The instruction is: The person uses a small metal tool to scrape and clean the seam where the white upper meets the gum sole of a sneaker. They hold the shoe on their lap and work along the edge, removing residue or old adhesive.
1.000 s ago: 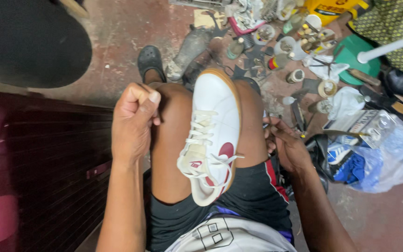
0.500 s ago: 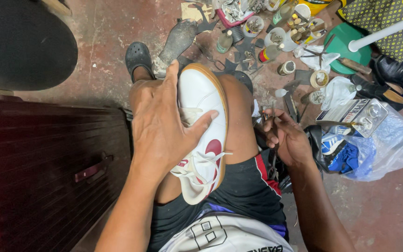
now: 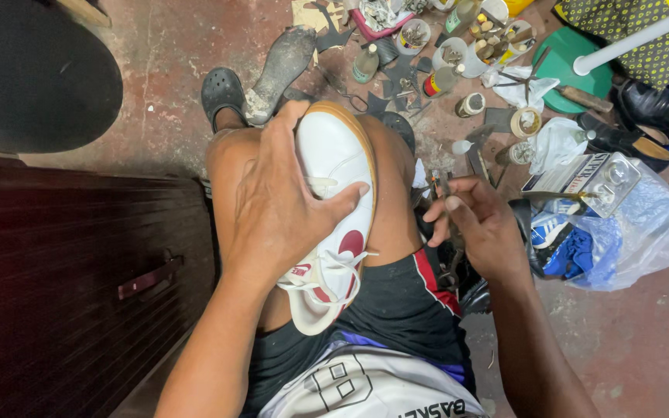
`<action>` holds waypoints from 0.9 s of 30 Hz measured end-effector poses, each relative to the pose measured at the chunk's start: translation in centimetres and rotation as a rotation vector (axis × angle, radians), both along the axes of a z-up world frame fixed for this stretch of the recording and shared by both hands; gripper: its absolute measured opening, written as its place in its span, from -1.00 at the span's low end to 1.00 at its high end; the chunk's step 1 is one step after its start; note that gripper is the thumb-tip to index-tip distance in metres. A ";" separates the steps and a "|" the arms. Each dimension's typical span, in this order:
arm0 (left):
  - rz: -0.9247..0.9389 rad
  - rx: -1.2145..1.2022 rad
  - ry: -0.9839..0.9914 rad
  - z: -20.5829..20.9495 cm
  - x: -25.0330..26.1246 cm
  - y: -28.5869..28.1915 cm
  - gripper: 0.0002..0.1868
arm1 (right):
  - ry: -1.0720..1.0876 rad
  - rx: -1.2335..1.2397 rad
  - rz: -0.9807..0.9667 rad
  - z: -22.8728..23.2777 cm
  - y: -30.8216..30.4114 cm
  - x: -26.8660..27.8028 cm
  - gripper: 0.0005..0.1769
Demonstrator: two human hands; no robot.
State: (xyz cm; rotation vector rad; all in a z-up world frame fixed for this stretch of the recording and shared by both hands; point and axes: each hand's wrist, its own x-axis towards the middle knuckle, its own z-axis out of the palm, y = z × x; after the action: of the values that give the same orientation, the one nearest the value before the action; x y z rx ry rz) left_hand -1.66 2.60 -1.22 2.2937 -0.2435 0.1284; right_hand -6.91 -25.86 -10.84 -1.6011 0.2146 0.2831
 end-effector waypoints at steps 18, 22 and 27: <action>-0.016 -0.068 0.028 0.7 -1.2 -0.8 0.17 | -0.661 -1.015 0.430 10.6 6.3 1.0 -0.59; -0.028 -0.051 0.020 0.6 -1.2 -0.7 0.17 | -0.728 -1.017 0.439 10.8 6.8 1.4 -0.61; -0.021 -0.049 0.011 0.7 -1.0 -0.9 0.16 | -0.732 -1.043 0.455 10.9 7.2 1.8 -0.62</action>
State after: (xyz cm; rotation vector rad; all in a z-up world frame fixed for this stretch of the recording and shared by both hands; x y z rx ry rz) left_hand -2.63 1.65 -0.49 2.2416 -0.2560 0.1103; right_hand -5.07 -18.67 0.11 -2.6612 -0.6896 -0.1296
